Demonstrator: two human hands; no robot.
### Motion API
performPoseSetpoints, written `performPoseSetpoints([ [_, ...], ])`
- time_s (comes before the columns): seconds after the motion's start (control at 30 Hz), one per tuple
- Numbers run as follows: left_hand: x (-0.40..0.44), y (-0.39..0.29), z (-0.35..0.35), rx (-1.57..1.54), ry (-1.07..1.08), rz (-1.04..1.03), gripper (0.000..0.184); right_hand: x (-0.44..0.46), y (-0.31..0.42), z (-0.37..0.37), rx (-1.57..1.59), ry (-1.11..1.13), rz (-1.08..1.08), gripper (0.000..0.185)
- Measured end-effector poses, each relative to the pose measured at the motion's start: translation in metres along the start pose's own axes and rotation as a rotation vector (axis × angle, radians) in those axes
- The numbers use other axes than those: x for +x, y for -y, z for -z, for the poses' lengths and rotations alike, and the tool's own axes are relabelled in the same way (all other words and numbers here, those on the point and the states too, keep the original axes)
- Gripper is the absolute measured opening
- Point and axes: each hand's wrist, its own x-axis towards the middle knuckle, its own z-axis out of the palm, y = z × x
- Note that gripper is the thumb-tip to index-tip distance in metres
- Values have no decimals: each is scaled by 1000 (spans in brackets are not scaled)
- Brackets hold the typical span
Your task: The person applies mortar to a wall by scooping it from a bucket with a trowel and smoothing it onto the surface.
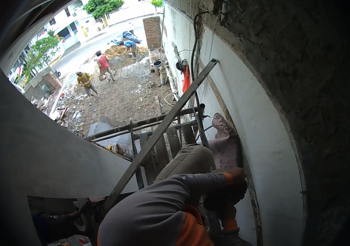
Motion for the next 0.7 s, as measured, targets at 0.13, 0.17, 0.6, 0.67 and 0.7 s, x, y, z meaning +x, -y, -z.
performPoseSetpoints([
  [0.13, 15, 22, -19, 13, -31, -46, 31, -30, -8, -16, 26, 58, -17, 31],
  [0.17, 10, 16, -14, -3, -39, -18, 30, -32, -10, -13, 42, 79, -29, 32],
  [0.6, -26, -45, 23, 244, 7, -16, 23, -30, -12, -12, 45, 7, -43, 36],
  [0.67, -22, -40, 18, 199, -27, -10, 22, -28, -7, 17, 38, 116, -150, 37],
  [0.7, -21, -36, 15, 177, -41, -5, 22, -28, -4, 27, 37, 172, -204, 37],
])
